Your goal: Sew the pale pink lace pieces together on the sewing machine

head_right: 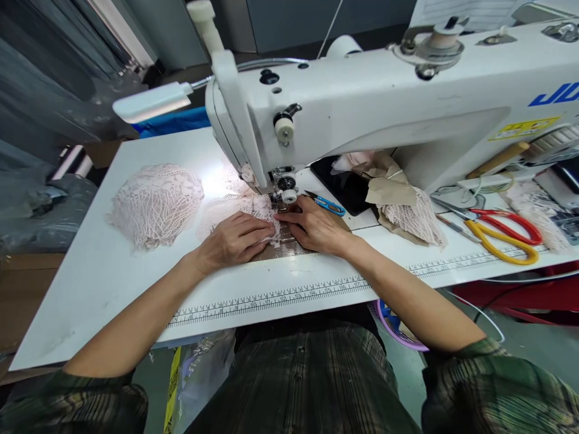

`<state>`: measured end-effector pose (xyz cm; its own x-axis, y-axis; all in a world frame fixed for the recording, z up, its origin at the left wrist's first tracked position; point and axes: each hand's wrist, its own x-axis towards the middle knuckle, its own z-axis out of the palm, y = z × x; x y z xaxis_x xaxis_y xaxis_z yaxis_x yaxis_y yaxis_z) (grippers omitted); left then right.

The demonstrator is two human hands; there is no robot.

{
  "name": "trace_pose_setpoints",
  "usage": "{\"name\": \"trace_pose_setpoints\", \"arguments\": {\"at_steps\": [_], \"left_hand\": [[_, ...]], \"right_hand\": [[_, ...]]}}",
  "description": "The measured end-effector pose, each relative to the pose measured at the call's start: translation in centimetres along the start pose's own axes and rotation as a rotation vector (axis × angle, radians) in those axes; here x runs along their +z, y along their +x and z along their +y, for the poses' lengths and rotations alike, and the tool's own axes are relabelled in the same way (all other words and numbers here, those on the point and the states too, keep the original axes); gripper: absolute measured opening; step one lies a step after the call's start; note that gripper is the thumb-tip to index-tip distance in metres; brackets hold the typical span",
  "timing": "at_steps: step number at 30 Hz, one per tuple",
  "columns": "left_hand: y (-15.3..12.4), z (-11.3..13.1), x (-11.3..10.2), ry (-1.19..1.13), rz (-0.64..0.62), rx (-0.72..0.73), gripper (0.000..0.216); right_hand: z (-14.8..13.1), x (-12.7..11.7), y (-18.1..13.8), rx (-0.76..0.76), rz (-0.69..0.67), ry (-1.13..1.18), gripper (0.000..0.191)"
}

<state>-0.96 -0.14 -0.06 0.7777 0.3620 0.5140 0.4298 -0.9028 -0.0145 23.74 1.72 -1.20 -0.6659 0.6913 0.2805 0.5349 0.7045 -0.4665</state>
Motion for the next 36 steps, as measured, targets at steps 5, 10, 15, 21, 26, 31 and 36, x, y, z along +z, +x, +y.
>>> {"name": "trace_pose_setpoints", "arguments": {"at_steps": [5,10,15,21,26,31,36], "left_hand": [[0.1,0.1,0.1,0.018,0.026,-0.006,0.012],[-0.1,0.2,0.3,0.006,-0.003,-0.003,0.011],[-0.2,0.2,0.2,0.03,-0.047,-0.016,0.013],[0.2,-0.2,-0.4,-0.053,-0.111,-0.006,0.018],[0.4,-0.6,-0.5,-0.094,-0.113,-0.022,0.017],[0.0,-0.7,-0.7,-0.114,-0.134,-0.081,0.02],[-0.2,-0.5,-0.5,-0.123,-0.177,-0.132,0.027]], "right_hand": [[-0.2,0.0,-0.1,-0.006,0.023,0.005,0.042],[0.0,0.1,-0.1,-0.032,0.036,0.001,0.041],[0.1,0.2,-0.1,-0.1,0.036,-0.028,0.039],[-0.5,0.0,-0.4,-0.124,0.041,-0.136,0.038],[-1.1,-0.1,-0.3,-0.097,0.016,-0.218,0.038],[-1.8,0.0,0.3,-0.06,0.018,-0.268,0.036],[-2.1,0.3,1.1,-0.004,-0.03,-0.33,0.036]]}}
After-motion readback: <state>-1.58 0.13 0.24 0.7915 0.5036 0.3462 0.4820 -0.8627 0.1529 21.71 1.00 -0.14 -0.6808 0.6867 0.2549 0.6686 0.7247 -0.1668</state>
